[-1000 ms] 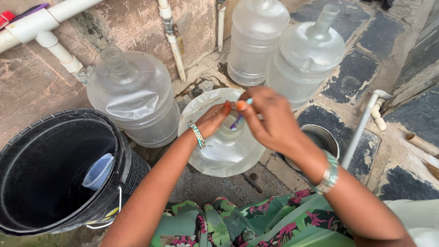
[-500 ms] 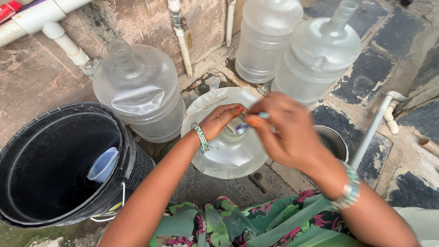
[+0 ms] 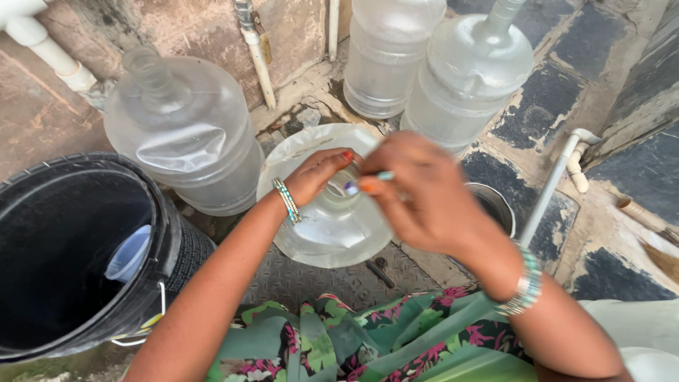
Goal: The person scrubs the inside of a large plastic water dispenser jug with a brush, then wipes the exterior with a yellow sponge. The person repeatedly dips the sponge into a metal pot of water to clean the jug's surface.
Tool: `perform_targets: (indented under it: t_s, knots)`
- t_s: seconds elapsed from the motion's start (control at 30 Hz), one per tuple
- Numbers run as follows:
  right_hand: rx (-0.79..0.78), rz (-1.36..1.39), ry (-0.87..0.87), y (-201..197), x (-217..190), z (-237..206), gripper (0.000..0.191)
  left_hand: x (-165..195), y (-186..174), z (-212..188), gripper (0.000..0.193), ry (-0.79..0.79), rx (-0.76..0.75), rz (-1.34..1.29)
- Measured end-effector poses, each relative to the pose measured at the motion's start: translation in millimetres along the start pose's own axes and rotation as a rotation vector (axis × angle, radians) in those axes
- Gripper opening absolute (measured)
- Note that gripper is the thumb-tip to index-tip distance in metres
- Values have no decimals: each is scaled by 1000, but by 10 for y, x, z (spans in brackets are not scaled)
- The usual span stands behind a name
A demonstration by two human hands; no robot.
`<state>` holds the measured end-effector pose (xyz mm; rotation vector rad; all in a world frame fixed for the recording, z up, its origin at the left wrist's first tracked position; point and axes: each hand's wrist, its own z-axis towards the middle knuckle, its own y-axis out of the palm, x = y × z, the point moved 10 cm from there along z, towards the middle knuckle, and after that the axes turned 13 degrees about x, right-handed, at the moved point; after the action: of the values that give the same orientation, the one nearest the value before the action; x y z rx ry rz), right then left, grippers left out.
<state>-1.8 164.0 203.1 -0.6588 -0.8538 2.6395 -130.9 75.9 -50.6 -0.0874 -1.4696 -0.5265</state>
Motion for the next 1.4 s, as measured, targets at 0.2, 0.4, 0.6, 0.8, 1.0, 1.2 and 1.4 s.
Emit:
perform_targets:
  t_s: [0.2,0.4,0.6,0.8,1.0,1.2,1.4]
  knots:
    - [-97,18,86,505,257,-35,20,96,116,-93,56,0,-27,75]
    - [24,5,108,-249,-29,70,23,407,310,-208,57,24,-35,214]
    - [3,27,38,4,38,-97,22,192,269,-206,53,-35,-34,174]
    - [-138,49,87,421,210,-108,19,190,202,-173,77,210,12,716]
    - [-57,3,23,-309,-356,38,18,291,420,-296,95,-34,-51,365]
    - [-117,43,55,140,-74,-66,18,81,225,-148,91,60,-16,547]
    - [-190,25,18,337,-6,-80,20,172,261,-269,76,676,-67,738]
